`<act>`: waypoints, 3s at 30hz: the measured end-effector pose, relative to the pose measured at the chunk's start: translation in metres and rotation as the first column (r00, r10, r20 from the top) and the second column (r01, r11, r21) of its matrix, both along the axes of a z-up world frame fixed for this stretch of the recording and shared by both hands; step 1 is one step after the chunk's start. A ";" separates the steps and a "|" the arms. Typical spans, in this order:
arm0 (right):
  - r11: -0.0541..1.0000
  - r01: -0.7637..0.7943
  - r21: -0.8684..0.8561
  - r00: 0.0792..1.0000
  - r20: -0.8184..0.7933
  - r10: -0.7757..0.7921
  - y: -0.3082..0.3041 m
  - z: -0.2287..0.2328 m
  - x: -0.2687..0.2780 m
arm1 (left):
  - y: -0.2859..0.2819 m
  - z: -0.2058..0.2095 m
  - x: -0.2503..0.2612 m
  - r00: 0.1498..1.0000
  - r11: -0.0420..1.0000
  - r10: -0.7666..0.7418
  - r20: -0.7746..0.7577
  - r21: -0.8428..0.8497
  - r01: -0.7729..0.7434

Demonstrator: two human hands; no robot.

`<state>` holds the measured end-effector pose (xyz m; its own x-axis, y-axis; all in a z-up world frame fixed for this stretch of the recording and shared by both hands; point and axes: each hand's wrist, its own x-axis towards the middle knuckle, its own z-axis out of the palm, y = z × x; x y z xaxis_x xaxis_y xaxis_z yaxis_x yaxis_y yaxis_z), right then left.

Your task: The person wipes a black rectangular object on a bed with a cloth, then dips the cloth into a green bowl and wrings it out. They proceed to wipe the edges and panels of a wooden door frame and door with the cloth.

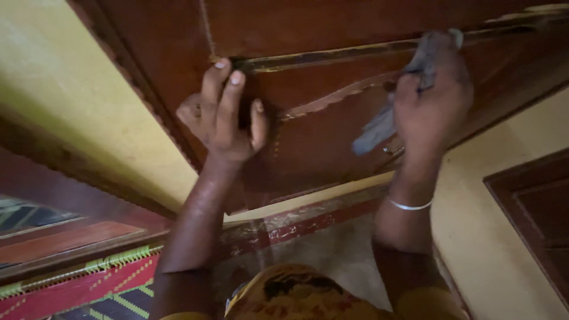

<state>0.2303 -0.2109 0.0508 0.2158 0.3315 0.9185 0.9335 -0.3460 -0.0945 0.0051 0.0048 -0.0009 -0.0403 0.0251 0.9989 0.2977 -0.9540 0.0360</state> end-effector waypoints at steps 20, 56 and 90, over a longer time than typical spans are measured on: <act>0.962 -0.257 -0.094 0.960 -0.136 0.243 0.072 0.020 -0.163 | -0.014 0.011 -0.016 0.997 0.996 -0.065 -0.039 -0.066 0.062; 0.964 0.036 -0.263 0.960 -0.260 -0.107 0.002 0.032 -0.053 | -0.006 0.003 -0.010 0.991 0.989 -0.131 -0.017 -0.065 0.130; 0.872 -0.154 0.465 0.985 -0.003 0.175 -0.063 -0.025 0.239 | -0.006 -0.005 -0.007 0.998 0.997 -0.041 -0.050 -0.060 0.038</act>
<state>0.4694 -0.2741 0.0254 0.2383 -0.0934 0.9667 0.9643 -0.0953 -0.2469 -0.0023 -0.0013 -0.0056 0.0126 0.0842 0.9964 0.2625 -0.9618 0.0780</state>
